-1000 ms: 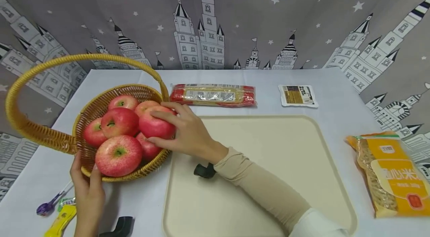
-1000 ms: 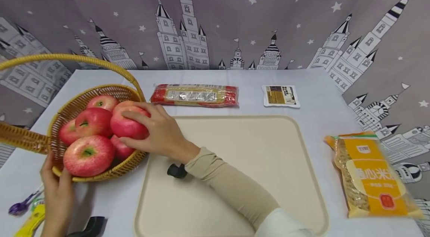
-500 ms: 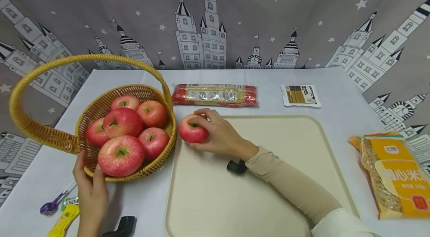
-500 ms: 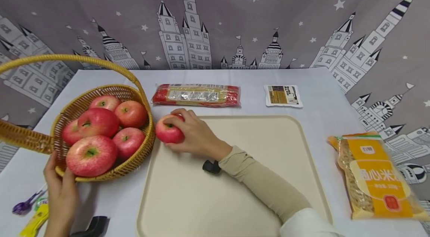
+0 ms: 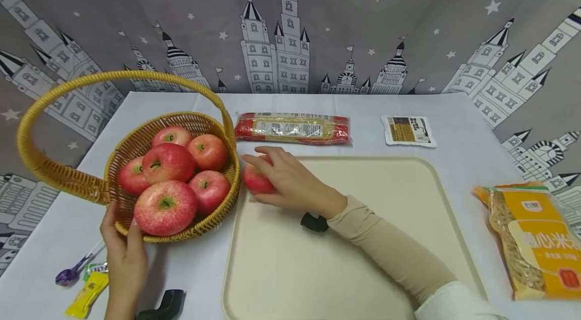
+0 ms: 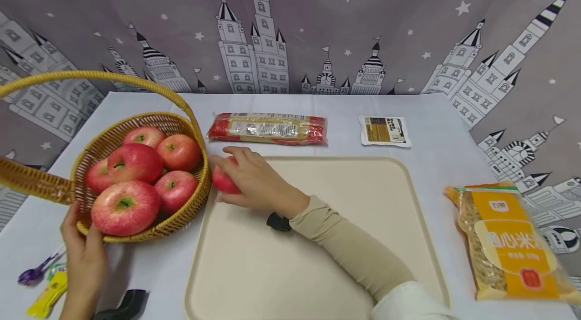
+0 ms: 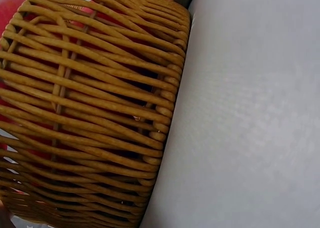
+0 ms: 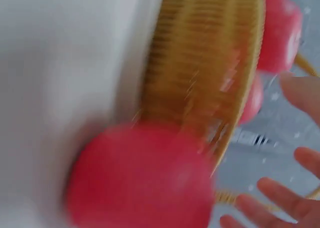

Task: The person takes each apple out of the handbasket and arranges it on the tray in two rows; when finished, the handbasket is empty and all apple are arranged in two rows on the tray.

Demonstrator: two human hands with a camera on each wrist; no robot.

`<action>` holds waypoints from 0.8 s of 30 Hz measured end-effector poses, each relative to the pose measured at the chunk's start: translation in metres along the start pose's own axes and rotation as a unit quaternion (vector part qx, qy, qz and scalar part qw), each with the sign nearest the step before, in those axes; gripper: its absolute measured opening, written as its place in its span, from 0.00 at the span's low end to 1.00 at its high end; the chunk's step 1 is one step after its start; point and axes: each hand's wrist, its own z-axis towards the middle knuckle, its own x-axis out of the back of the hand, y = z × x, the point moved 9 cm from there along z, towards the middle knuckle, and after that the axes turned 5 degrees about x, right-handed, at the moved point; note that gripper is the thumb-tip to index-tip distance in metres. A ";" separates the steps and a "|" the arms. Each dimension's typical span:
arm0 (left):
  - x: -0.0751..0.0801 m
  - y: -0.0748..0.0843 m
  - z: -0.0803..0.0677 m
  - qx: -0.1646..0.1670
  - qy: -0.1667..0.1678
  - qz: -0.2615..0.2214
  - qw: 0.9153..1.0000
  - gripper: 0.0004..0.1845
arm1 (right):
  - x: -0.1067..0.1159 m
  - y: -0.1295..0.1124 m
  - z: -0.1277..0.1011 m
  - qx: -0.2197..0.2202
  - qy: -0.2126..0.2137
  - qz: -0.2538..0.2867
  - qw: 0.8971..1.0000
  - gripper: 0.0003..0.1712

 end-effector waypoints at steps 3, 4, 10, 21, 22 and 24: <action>0.000 -0.001 0.000 0.005 -0.001 0.003 1.000 0.28 | 0.005 -0.025 0.016 0.041 0.016 0.034 0.998 0.39; 0.000 -0.001 0.000 0.006 -0.001 0.003 1.000 0.28 | 0.004 -0.033 0.022 0.054 0.014 0.046 0.997 0.39; 0.001 -0.003 0.000 0.018 -0.002 0.011 1.000 0.28 | -0.027 -0.064 0.053 0.059 -0.035 0.098 0.993 0.44; 0.001 -0.003 0.001 0.021 -0.006 0.011 1.000 0.28 | -0.025 -0.089 0.067 0.083 0.079 0.072 0.991 0.44; 0.002 -0.003 0.001 0.015 -0.004 0.010 1.000 0.28 | -0.020 -0.087 0.063 0.084 0.087 0.082 0.989 0.43; 0.004 -0.002 0.001 0.006 0.003 0.010 1.000 0.28 | -0.011 -0.080 0.056 0.085 0.096 0.097 0.987 0.41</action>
